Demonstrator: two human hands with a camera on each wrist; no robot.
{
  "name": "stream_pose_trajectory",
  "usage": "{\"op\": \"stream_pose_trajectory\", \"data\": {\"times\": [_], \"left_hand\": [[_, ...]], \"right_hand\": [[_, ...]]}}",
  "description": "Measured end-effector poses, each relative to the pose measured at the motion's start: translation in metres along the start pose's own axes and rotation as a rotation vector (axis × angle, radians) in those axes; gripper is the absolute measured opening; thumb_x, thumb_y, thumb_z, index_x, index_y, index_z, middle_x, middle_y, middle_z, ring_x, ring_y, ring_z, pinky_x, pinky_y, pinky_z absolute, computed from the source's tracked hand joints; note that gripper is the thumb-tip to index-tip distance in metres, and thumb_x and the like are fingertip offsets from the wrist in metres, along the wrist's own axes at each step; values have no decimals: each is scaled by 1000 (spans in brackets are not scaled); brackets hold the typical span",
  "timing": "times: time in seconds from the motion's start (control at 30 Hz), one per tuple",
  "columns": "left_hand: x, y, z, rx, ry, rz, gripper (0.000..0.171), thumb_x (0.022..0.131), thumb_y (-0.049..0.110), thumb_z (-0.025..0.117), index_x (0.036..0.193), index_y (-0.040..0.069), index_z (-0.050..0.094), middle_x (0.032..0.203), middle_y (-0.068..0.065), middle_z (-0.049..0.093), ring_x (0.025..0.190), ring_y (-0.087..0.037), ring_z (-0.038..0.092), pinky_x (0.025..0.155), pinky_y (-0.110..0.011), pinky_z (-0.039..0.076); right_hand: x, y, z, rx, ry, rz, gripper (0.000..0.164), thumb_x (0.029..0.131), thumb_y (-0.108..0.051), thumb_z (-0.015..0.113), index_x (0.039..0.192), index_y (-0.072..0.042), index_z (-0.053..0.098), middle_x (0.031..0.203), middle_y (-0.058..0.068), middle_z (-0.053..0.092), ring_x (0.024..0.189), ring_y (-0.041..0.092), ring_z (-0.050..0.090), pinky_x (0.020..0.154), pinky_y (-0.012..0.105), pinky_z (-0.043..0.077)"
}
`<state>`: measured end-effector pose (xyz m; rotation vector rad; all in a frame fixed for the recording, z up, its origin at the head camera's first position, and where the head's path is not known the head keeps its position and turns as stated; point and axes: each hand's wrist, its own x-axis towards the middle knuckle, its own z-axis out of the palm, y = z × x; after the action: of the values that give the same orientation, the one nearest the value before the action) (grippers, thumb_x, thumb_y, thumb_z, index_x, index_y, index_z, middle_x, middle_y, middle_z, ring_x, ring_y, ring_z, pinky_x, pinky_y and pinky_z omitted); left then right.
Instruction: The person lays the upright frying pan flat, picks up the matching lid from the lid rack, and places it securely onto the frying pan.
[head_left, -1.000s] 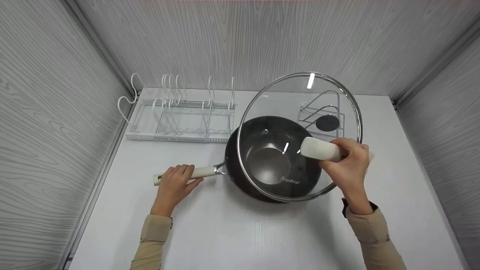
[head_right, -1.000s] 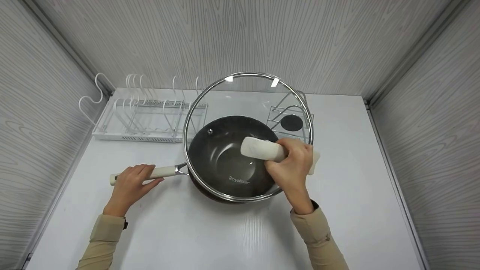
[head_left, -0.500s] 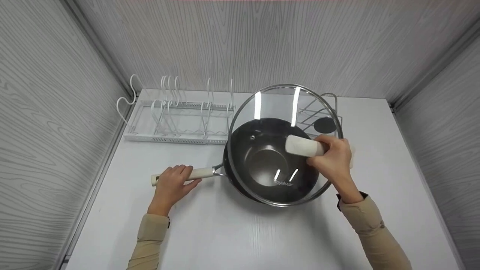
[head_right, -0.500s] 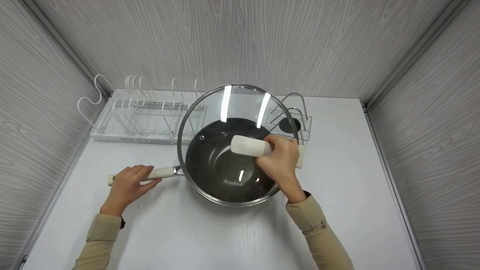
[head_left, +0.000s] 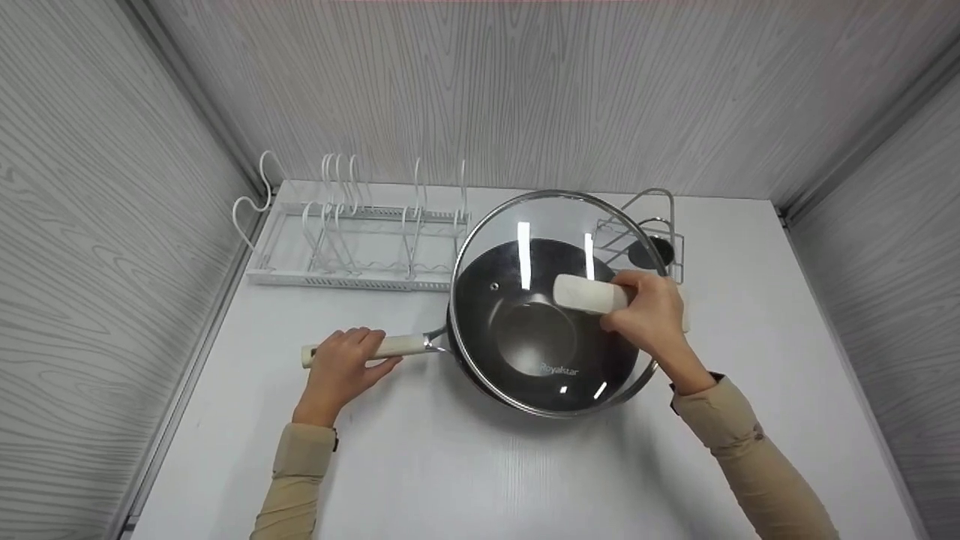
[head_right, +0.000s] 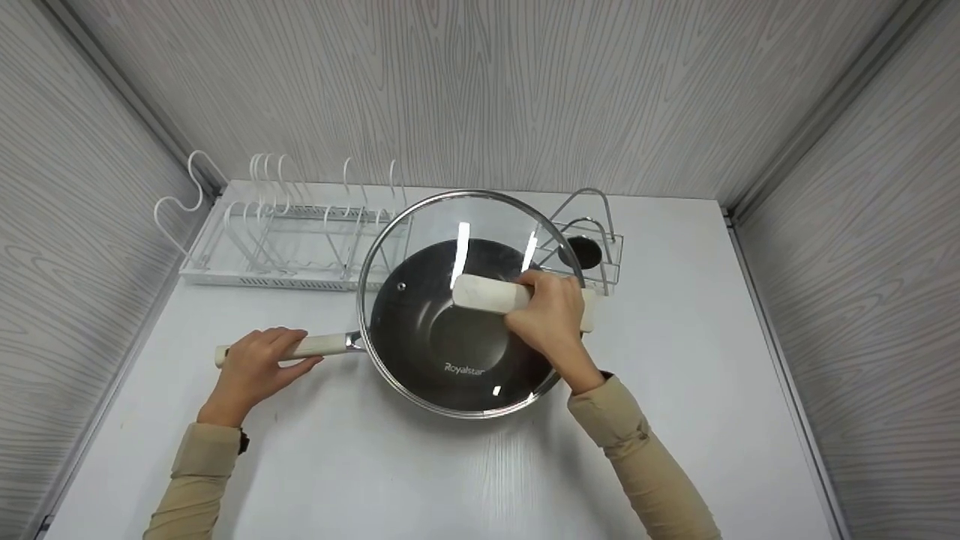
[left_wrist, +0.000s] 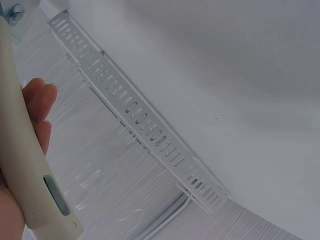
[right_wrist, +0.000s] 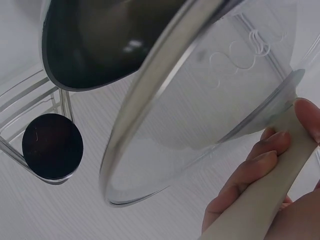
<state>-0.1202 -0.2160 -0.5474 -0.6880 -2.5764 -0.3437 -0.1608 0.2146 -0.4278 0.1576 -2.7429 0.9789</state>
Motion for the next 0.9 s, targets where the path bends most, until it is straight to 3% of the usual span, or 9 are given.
{"op": "stream_pose_trajectory", "data": {"times": [0.4,0.9], "left_hand": [[4,-6,2,-16,-28,-16,39,76,33,87,96,6,66,79,-5,68,63,-20,59,59,-39,52],[5,-9,5,-22,-5,8,39,76,32,87,94,6,65,72,-3,63,58,-17,51,56,-39,50]], "right_hand": [[10,0,14,-25,-108,56,40,48,-5,71,87,-5,74,79,10,70,70,28,56,60,37,40],[15,21,39,-113,-189,113,36,47,-13,73,83,-8,74,72,4,65,67,27,53,57,36,39]]}}
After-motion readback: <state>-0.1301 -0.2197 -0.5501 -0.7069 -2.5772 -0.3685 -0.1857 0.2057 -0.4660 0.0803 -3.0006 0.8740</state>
